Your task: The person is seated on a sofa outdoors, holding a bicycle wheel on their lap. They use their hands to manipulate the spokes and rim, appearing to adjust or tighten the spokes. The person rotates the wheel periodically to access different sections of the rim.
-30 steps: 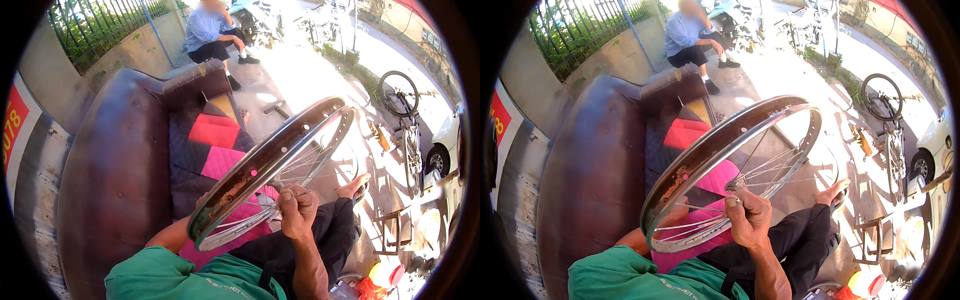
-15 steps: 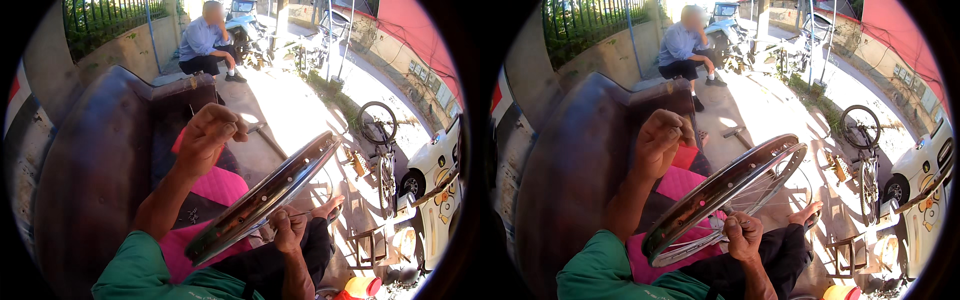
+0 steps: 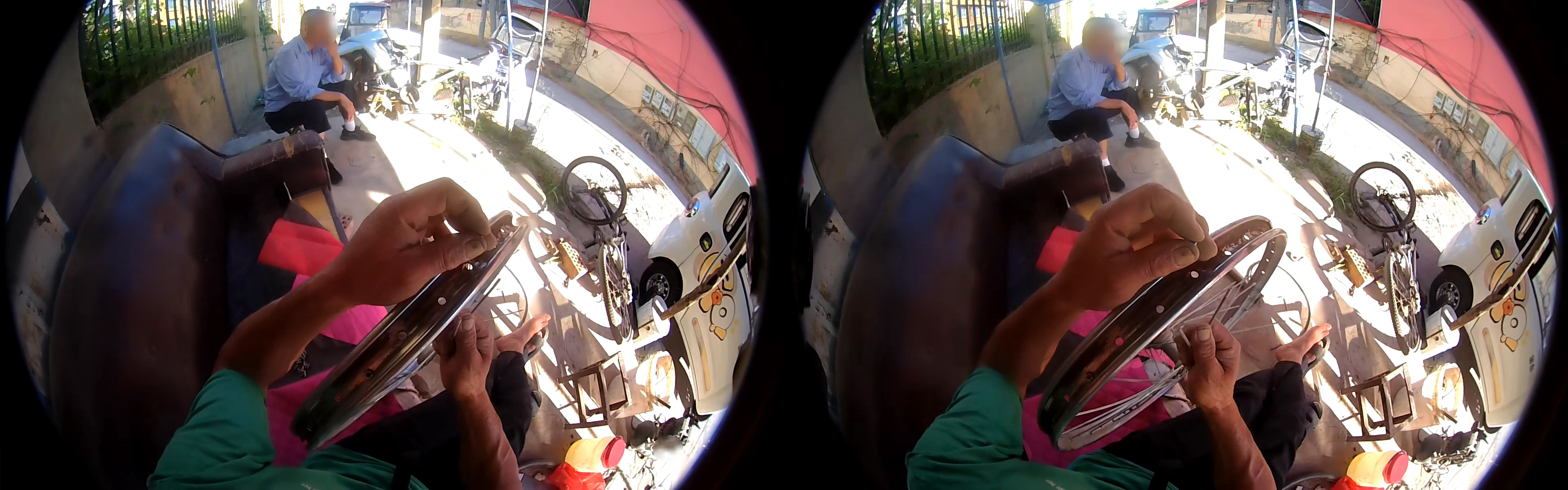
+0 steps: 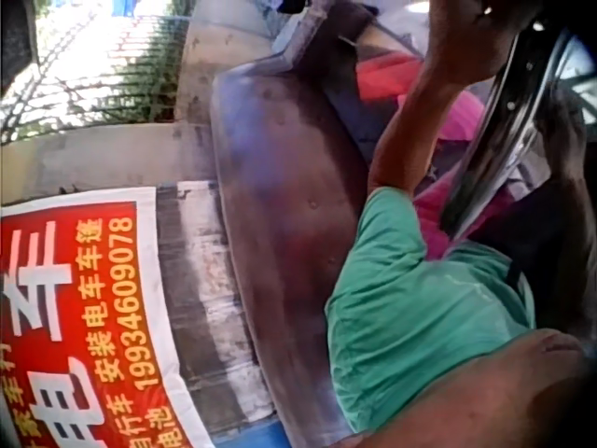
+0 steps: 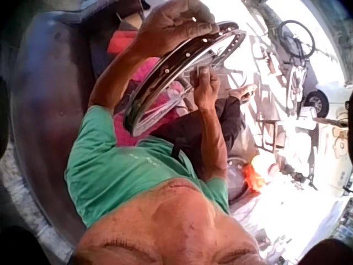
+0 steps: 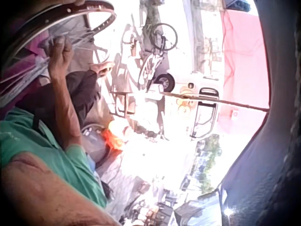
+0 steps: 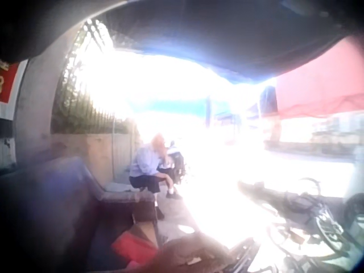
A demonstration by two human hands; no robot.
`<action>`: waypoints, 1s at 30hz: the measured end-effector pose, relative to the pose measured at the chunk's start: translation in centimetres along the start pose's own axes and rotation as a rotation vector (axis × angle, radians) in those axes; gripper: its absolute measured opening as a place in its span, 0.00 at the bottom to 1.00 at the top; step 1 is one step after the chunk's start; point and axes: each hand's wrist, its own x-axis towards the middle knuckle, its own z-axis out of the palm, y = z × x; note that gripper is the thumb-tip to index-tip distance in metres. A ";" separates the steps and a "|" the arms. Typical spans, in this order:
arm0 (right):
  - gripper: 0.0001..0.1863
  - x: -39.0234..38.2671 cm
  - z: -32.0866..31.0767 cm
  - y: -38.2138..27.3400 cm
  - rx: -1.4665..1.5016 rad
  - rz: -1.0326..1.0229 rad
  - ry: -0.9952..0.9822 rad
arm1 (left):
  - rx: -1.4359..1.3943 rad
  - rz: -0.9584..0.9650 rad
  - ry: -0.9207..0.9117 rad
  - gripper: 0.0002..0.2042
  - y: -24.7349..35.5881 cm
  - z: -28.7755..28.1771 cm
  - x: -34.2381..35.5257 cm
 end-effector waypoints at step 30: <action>0.12 -0.1 3.6 -5.2 0.085 -0.119 0.009 | 0.007 0.008 -0.096 0.08 3.7 1.7 -1.2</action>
